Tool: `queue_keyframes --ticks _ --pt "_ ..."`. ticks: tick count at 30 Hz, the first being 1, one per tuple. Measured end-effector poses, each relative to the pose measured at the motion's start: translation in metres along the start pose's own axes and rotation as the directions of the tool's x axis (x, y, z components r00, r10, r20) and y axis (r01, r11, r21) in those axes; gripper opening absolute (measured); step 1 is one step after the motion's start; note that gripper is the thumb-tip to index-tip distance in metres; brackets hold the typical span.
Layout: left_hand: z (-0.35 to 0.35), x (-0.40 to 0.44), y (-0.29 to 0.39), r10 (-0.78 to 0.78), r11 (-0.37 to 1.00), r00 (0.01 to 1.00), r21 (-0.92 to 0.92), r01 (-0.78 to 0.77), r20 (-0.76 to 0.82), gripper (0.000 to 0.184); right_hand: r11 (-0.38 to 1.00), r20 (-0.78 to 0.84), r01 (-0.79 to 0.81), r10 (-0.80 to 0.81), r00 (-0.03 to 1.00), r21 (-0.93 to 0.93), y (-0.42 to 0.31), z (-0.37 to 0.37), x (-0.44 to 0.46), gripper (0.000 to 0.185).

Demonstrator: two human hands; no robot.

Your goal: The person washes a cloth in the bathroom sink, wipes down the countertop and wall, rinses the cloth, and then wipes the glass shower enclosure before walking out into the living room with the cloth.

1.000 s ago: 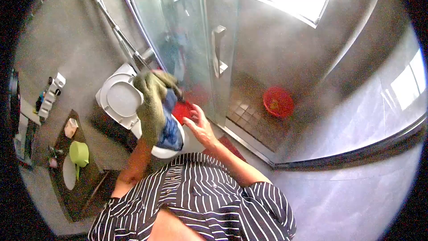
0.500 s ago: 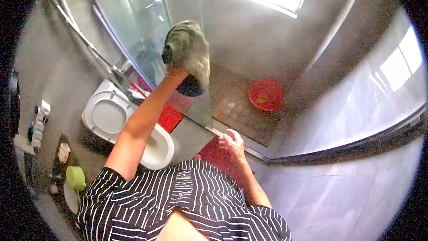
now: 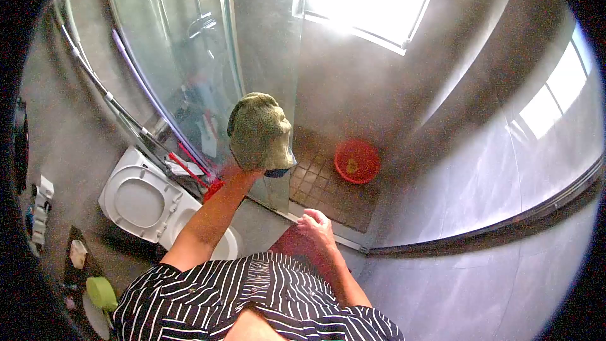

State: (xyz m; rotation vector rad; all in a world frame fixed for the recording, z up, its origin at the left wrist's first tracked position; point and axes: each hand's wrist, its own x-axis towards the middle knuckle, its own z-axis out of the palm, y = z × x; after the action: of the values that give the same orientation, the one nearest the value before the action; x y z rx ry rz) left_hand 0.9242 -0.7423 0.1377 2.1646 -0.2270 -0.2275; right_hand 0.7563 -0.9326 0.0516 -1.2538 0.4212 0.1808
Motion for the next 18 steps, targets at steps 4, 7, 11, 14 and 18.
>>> queue_keyframes --ticks 4,7,11,14,18 --pt "-0.015 -0.021 0.015 0.017 1.0 0.999 -0.011 -0.017 0.039 0.054 0.999 0.047 -0.036 0.035 0.998 0.028 -0.009 0.018 0.002 0.029" --pt "-0.029 -0.034 0.038 0.034 0.999 0.998 -0.017 -0.033 0.048 0.055 1.0 0.12 0.007 -0.009 0.993 0.017 -0.011 0.014 0.021 0.03" --pt "-0.034 -0.047 0.068 0.076 0.996 0.997 -0.041 -0.076 -0.02 0.056 0.99 0.185 0.139 -0.13 0.974 -0.035 -0.047 0.01 0.054 0.032" --pt "-0.009 -0.032 0.048 0.209 0.956 0.945 -0.153 -0.252 -0.252 0.057 0.966 0.23 0.252 -0.234 0.945 -0.051 -0.091 0.009 0.071 0.031" --pt "-0.034 0.005 0.098 0.35 0.904 0.812 -0.057 -0.423 -0.467 0.056 0.957 0.272 0.29 -0.278 0.921 -0.004 -0.113 0.001 0.091 0.031"
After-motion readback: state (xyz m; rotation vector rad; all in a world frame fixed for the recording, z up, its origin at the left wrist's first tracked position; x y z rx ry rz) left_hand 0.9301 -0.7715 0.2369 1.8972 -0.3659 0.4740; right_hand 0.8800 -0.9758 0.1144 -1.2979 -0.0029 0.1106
